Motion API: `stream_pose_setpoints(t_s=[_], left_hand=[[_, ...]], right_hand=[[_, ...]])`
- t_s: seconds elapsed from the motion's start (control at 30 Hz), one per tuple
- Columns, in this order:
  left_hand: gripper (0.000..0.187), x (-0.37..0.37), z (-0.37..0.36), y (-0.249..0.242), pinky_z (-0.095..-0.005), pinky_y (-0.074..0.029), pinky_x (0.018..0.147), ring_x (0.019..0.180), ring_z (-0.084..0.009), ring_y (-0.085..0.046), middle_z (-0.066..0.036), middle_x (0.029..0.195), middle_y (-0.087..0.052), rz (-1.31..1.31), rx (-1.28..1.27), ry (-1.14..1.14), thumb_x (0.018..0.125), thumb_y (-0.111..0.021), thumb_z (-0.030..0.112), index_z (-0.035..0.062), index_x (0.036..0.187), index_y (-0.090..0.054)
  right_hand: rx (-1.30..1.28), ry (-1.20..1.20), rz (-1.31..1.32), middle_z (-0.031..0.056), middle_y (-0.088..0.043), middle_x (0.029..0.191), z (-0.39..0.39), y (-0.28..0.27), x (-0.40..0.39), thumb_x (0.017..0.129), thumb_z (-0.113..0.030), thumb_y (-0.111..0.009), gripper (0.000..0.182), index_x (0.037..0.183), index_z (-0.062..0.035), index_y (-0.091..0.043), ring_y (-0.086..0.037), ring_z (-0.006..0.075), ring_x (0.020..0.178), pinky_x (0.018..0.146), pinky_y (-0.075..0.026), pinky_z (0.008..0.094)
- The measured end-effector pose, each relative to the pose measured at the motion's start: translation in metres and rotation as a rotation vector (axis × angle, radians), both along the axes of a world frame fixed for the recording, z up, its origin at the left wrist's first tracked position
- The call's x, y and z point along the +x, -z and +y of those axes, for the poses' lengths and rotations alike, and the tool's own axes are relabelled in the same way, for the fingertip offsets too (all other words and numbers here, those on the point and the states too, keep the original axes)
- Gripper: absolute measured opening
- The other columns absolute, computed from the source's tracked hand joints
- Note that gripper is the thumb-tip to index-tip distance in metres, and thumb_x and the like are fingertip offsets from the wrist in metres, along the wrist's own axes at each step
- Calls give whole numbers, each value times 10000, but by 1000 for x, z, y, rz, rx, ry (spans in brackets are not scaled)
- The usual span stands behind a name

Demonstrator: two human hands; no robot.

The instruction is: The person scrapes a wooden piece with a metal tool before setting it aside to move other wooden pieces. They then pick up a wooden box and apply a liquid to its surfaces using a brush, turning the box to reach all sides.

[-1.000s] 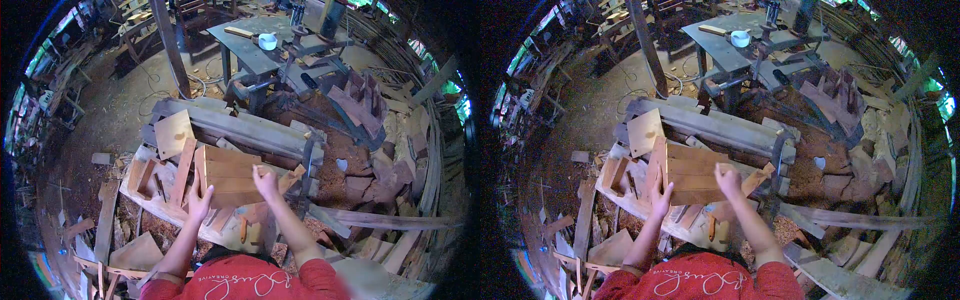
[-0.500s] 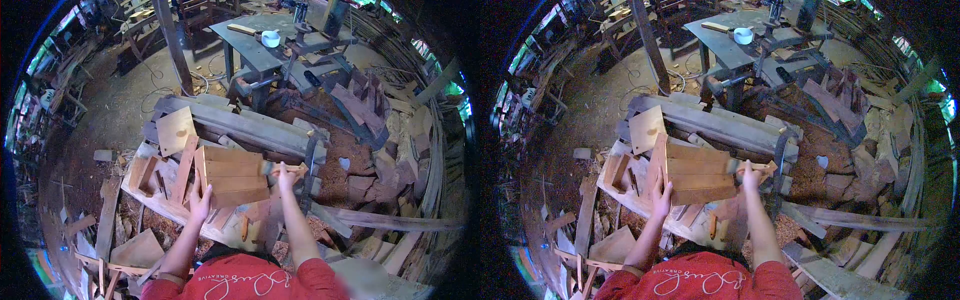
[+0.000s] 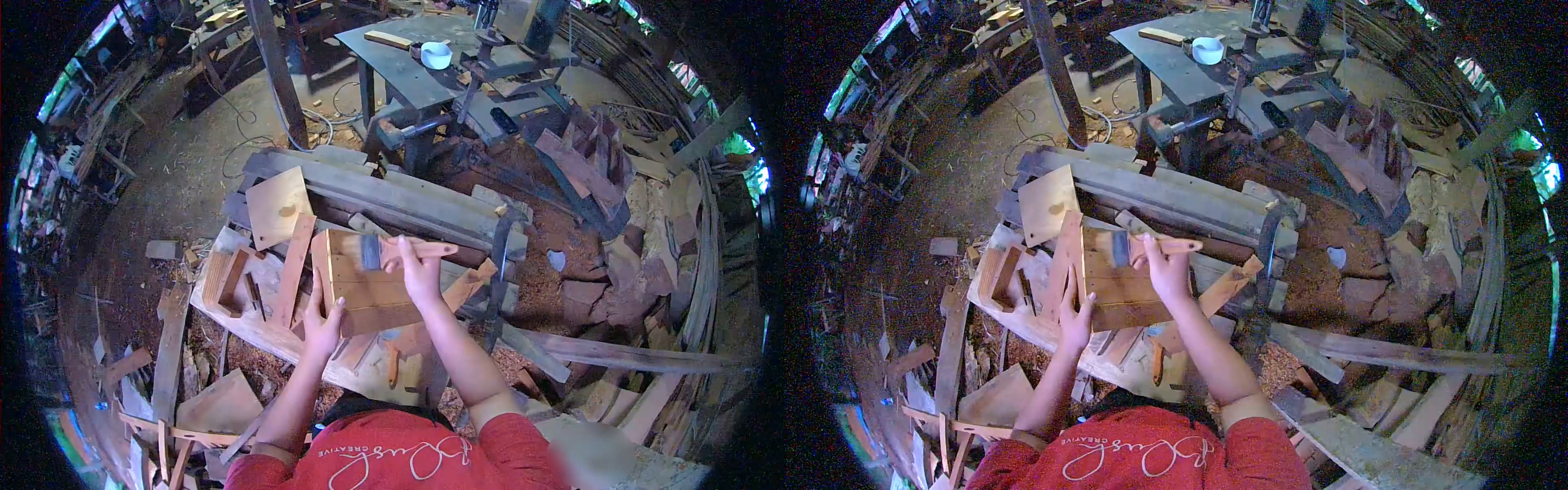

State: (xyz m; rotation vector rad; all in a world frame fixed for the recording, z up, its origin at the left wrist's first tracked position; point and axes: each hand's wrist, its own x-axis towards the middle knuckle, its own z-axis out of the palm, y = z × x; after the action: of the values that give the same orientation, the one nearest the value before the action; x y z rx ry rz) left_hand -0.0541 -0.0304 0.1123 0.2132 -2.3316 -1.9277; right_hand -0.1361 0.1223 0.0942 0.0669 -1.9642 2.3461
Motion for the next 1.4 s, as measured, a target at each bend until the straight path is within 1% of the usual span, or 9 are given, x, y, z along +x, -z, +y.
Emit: stream_pose_setpoints(t_s=[0.07,0.2,0.43,0.67,0.77,0.83,0.97,1.23,1.4], left_hand=[[648,0,1,-2,-261,-303,868,1035,-181,-391,-168,1173,-367,10,-48,17,710,-475,16,39,1263,-137],[646,0,-3,6,-261,-309,861,1020,-181,-400,-164,1161,-378,60,-141,48,708,-473,18,31,1261,-139],[638,1,-11,15,-262,-317,853,1002,-173,-407,-149,1159,-381,24,37,10,693,-464,5,9,1253,-157],[623,-5,-8,12,-265,-299,872,1040,-180,-381,-146,1214,-326,-38,39,11,694,-460,19,2,1246,-172],[630,-2,-8,13,-273,-284,886,1063,-188,-360,-150,1228,-302,-8,63,6,688,-457,21,-4,1246,-167],[634,0,-9,15,-274,-276,893,1074,-190,-349,-152,1236,-289,-2,43,31,682,-453,18,-5,1246,-165],[649,3,-7,7,-278,-258,906,1090,-197,-334,-156,1245,-274,45,-45,92,663,-439,5,-11,1247,-157],[705,15,-12,18,-286,-226,924,1123,-198,-287,-155,1259,-246,42,33,105,633,-471,52,-19,1249,-136],[816,15,-23,28,-306,-211,938,1138,-232,-272,-174,1274,-200,190,-299,244,570,-517,44,-10,1257,-80]], right_hand=[[-478,31,-212,59,-543,625,0,-2,-4,795,-177,-487,198,774,15,-530,-513,123,510,453,-419,218],[-547,252,-470,49,-546,643,22,70,-9,780,-207,-512,196,734,-17,-531,-509,102,513,437,-415,197],[617,493,-410,107,-575,592,105,122,-5,743,-179,-540,227,611,5,-559,-555,186,525,509,-426,307],[657,259,190,137,-565,682,17,51,-7,725,-171,-496,165,655,-34,-556,-554,278,656,600,-442,347],[565,93,117,89,-560,617,0,11,-12,748,-131,-501,153,643,-27,-538,-542,210,539,522,-437,292],[-220,-20,4,54,-528,583,-10,3,-16,797,-156,-472,200,730,13,-553,-500,114,467,463,-417,213],[-461,152,-254,58,-543,666,9,35,-27,794,-176,-487,209,808,25,-540,-508,111,513,466,-434,222],[448,574,-276,41,-537,547,104,131,-22,763,-163,-525,190,661,-3,-529,-508,121,425,384,-394,240],[414,547,-156,57,-562,613,90,112,-17,765,-165,-523,189,672,-2,-549,-520,129,447,423,-407,240]])
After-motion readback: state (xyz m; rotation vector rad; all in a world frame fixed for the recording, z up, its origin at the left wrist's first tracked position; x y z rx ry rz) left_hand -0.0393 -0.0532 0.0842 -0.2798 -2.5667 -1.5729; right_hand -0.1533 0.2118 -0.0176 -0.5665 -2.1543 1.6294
